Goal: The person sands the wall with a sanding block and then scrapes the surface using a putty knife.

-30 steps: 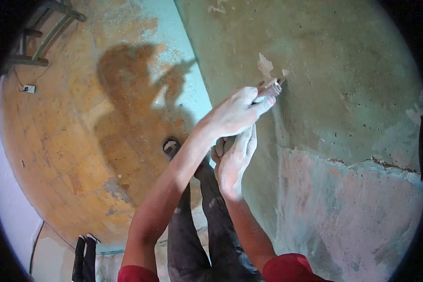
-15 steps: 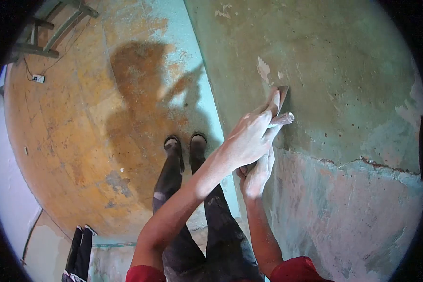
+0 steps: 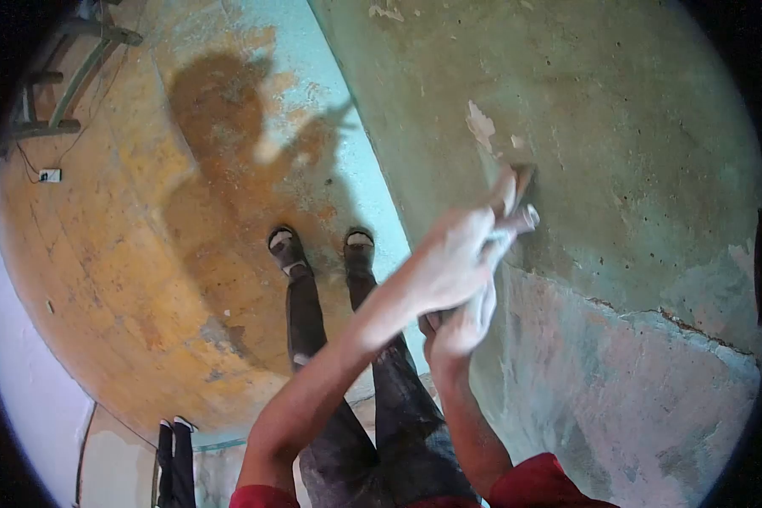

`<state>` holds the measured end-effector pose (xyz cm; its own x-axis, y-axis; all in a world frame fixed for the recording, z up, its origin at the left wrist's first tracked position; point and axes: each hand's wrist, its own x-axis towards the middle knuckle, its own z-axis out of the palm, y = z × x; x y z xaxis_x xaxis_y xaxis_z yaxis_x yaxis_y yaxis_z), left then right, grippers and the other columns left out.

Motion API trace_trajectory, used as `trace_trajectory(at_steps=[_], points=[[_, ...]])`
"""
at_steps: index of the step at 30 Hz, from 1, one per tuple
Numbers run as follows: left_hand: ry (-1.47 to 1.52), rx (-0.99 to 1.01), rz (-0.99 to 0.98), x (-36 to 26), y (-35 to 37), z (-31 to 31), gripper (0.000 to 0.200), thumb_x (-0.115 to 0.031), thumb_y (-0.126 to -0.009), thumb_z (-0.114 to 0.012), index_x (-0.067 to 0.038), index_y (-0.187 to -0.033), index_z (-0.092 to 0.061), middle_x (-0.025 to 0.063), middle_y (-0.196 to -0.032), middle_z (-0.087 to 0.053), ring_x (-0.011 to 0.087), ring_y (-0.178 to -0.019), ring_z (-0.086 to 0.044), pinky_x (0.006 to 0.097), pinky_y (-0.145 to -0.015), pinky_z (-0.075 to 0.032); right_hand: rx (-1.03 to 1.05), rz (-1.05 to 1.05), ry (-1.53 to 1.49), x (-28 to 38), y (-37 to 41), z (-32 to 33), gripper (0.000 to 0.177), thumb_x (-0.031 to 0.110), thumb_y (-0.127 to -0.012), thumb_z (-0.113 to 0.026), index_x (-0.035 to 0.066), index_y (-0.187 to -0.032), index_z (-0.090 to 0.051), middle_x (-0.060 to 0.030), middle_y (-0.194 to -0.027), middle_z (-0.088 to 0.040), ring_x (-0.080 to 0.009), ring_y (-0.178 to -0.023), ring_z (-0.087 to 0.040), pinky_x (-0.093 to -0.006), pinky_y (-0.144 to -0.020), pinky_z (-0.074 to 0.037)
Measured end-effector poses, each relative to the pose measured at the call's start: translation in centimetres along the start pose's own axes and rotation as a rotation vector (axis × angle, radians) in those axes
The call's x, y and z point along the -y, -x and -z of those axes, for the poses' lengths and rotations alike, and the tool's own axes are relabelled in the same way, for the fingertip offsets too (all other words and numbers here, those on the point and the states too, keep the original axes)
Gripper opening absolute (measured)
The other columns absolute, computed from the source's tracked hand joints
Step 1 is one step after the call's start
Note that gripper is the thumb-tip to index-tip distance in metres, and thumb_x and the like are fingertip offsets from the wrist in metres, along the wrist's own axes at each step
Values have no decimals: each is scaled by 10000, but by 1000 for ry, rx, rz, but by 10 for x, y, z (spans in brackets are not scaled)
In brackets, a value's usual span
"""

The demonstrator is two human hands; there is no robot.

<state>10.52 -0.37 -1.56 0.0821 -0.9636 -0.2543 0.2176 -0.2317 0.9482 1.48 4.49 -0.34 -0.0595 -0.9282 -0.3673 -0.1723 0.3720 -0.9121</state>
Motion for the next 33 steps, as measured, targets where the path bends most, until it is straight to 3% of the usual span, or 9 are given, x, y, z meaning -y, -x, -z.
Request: trace_trajectory(at_steps=[2,9,11,21,25,26,29,31,33], points=[[5,107,-33,-4,-2,5,434,-175,-980,-513,69,-1336,-468,274,-952,-624,352,-831,-621,391,-807,-478,124,-181,-149,17,6,5,393,271,-1056,-324,-21,-1276,-469,-19,-836,-566,-24,-595,-470,-199,-485,-337],[7,351,123,-26,-6,24,514,-143,-989,-484,87,-1423,-333,343,-1295,-503,407,-1179,-565,380,-940,-470,-65,-237,-193,12,21,-12,396,299,-1039,-383,-8,-1271,-481,-7,-847,-548,-7,-641,-445,-189,-508,-326],[34,41,-149,-9,1,-4,554,-166,-995,-486,97,-1435,-275,371,-1227,-515,448,-1132,-568,421,-925,-467,-108,-183,-164,12,14,1,390,294,-1034,-400,-6,-1267,-488,0,-844,-553,-1,-624,-445,-185,-497,-322],[-84,21,-4,-13,-2,-6,598,-70,-908,-528,91,-1437,-303,324,-966,-624,413,-930,-662,420,-760,-502,75,-152,-120,13,12,16,427,288,-1023,-438,-44,-1290,-468,-67,-1014,-581,-79,-839,-525,-247,-663,-442],[-71,-77,71,2,-17,-6,173,-38,-827,-570,118,-901,-549,307,-760,-612,468,-746,-642,475,-663,-512,-30,-250,-8,2,-10,11,437,272,-1021,-439,-13,-1353,-438,-80,-1101,-547,-52,-816,-512,-233,-589,-419],[-67,-61,131,-10,-24,5,177,-55,-829,-584,116,-819,-536,306,-701,-594,456,-700,-643,480,-623,-499,53,-201,2,-1,-17,8,446,265,-1025,-429,-20,-1367,-423,-83,-1135,-533,-94,-886,-517,-254,-720,-427],[-93,-27,159,-10,-13,1,155,-36,-841,-556,117,-863,-549,325,-760,-598,478,-763,-635,496,-670,-493,-24,-164,-131,-13,1,8,451,283,-1038,-410,-50,-1341,-417,-103,-1147,-543,-150,-982,-528,-278,-881,-423],[26,-151,-118,3,-4,-23,174,-53,-846,-554,121,-862,-552,348,-815,-590,483,-818,-629,497,-702,-490,148,-99,-99,5,2,22,480,308,-1045,-409,-67,-1344,-409,-124,-1176,-549,-159,-1043,-522,-293,-921,-415],[18,-170,-145,-1,-13,-15,215,-82,-850,-564,125,-906,-547,353,-854,-589,467,-819,-638,482,-716,-492,204,-227,-214,10,-7,23,491,321,-1043,-424,-50,-1365,-404,-103,-1128,-573,-122,-944,-554,-259,-818,-453]])
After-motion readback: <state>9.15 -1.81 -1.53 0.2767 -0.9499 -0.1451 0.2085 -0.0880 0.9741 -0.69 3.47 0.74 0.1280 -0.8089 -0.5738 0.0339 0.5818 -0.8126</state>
